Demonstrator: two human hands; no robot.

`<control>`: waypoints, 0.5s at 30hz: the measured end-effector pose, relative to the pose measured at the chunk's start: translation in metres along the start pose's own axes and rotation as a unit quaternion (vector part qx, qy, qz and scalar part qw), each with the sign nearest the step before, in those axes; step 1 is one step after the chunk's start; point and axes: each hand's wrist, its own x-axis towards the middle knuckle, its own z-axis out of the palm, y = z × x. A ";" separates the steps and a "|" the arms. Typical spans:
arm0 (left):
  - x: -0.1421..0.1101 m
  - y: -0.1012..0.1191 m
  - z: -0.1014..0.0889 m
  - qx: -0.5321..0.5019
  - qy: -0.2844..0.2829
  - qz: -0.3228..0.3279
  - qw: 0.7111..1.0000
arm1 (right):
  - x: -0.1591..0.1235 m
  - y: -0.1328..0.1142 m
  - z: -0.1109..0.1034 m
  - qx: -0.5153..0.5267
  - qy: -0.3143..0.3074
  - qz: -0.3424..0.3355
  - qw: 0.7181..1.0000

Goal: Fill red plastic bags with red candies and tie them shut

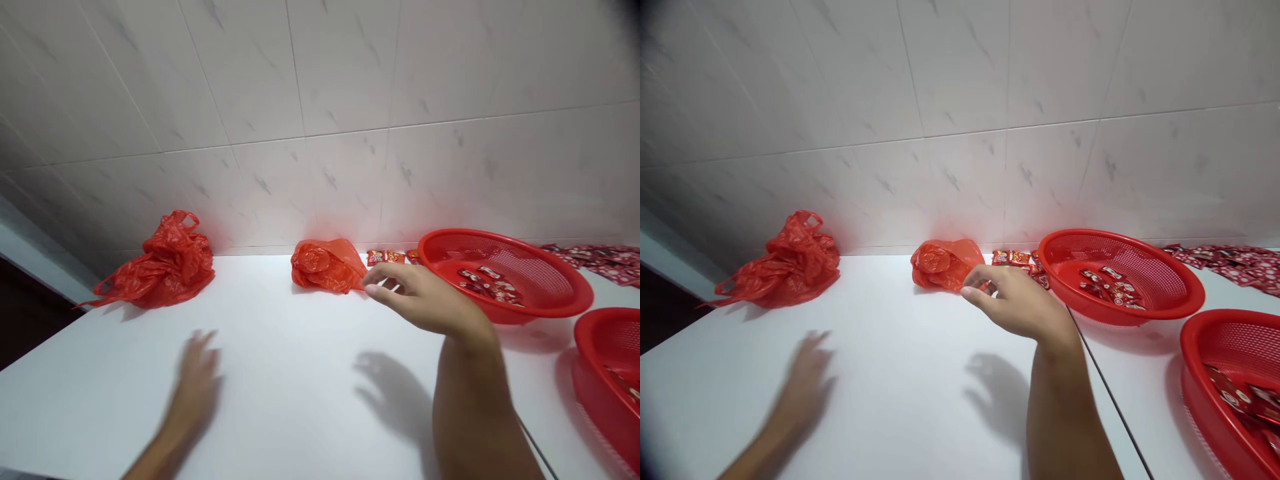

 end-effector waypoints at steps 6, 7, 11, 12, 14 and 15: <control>0.017 0.107 0.093 0.021 -0.145 0.163 0.976 | 0.069 0.070 0.112 0.108 -0.009 0.109 0.988; 0.026 0.128 0.107 0.010 -0.133 0.149 0.980 | 0.075 0.080 0.130 0.098 0.025 0.121 0.987; 0.061 0.186 0.141 -0.002 -0.083 0.116 0.990 | 0.090 0.105 0.173 0.049 0.102 0.167 0.979; 0.067 0.193 0.146 -0.009 -0.076 0.115 0.990 | 0.093 0.108 0.178 0.035 0.111 0.180 0.977; 0.073 0.199 0.151 -0.025 -0.060 0.115 0.991 | 0.098 0.113 0.183 0.009 0.121 0.197 0.973; 0.074 0.200 0.152 -0.033 -0.050 0.115 0.992 | 0.101 0.114 0.185 -0.002 0.121 0.201 0.972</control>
